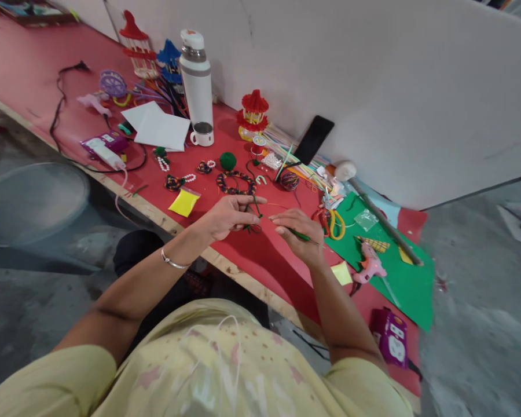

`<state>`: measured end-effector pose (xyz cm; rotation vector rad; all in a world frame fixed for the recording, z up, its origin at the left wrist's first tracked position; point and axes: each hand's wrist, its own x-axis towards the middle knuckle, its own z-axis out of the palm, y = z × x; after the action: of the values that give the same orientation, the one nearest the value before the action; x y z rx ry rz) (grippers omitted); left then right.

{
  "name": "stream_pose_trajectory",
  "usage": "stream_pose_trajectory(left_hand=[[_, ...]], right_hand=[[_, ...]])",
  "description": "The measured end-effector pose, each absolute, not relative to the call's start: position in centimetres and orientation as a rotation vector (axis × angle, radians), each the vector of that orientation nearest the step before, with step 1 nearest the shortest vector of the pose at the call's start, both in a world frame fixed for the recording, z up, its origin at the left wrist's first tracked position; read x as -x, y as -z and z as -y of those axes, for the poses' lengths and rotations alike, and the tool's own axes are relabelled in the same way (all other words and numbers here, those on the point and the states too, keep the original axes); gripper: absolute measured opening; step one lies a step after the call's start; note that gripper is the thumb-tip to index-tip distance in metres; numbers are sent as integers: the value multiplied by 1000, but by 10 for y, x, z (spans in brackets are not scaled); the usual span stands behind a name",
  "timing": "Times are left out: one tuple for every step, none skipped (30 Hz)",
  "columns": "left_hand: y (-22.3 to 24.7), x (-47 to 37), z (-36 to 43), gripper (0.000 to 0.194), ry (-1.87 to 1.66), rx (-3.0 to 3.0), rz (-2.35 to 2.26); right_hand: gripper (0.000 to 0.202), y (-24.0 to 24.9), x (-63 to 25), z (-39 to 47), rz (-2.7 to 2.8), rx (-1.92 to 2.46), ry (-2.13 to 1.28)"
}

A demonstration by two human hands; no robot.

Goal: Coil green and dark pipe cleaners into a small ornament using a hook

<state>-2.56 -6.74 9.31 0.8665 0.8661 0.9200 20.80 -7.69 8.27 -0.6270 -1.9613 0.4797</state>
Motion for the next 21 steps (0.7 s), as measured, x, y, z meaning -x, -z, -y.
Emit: stream_pose_trajectory(left_hand=[[-93,25,68,68,-945,-864,-864],[-94,24,68,73,-963,-857,-857],[-94,23,68,77,-971,-845,-846],[-94,21,69,81,-966,-827,-831],[-94,19,70,83,-950,-809,-813],[-93,17,71,85,-934,-796,-799],[-91,14,72,86,-933,-798,-799],[-90,10,73,86,-960,-820,-819],[-88,6,75,86,-1012,-859,-856],[-87,2,77,84,-1086,-903,-908],[-86,-2,78,83,-1169,-938,-959],[-86,-6,80,82,-1233,-940,-989],[-86,-8,82,81,-1263,-911,-989],[-88,-10,84,81,-1256,-856,-961],[-89,-10,85,83,-1210,-789,-911],[-91,-9,85,84,-1146,-728,-855],[-93,-7,85,84,-1074,-680,-805],[-94,-3,84,82,-1011,-652,-767],[-94,1,83,78,-958,-641,-745],[-95,6,81,74,-914,-644,-732],[-94,10,80,70,-881,-654,-725]], right_hand=[[13,-81,-207,78,1955,645,-446],[15,-80,-205,80,1948,659,-407],[17,-79,-203,82,1940,663,-366],[20,-77,-201,83,1935,657,-327],[22,-76,-199,85,1937,643,-295],[24,-75,-197,85,1944,628,-273],[25,-74,-196,86,1954,621,-258],[24,-72,-194,86,1960,630,-249],[23,-70,-193,85,1953,663,-245],[22,-67,-192,85,1938,706,-240],[21,-64,-191,85,1918,751,-223],[23,-61,-190,86,1901,786,-190],[25,-58,-190,86,1892,800,-137],[28,-55,-190,87,1891,797,-75],[32,-53,-190,88,1894,782,-15],[35,-52,-191,89,1892,761,30],[38,-51,-193,89,1888,739,49],[40,-52,-196,89,1890,712,40],[40,-54,-198,87,1899,685,4],[38,-57,-201,86,1917,658,-52],[35,-61,-204,83,1937,629,-118]])
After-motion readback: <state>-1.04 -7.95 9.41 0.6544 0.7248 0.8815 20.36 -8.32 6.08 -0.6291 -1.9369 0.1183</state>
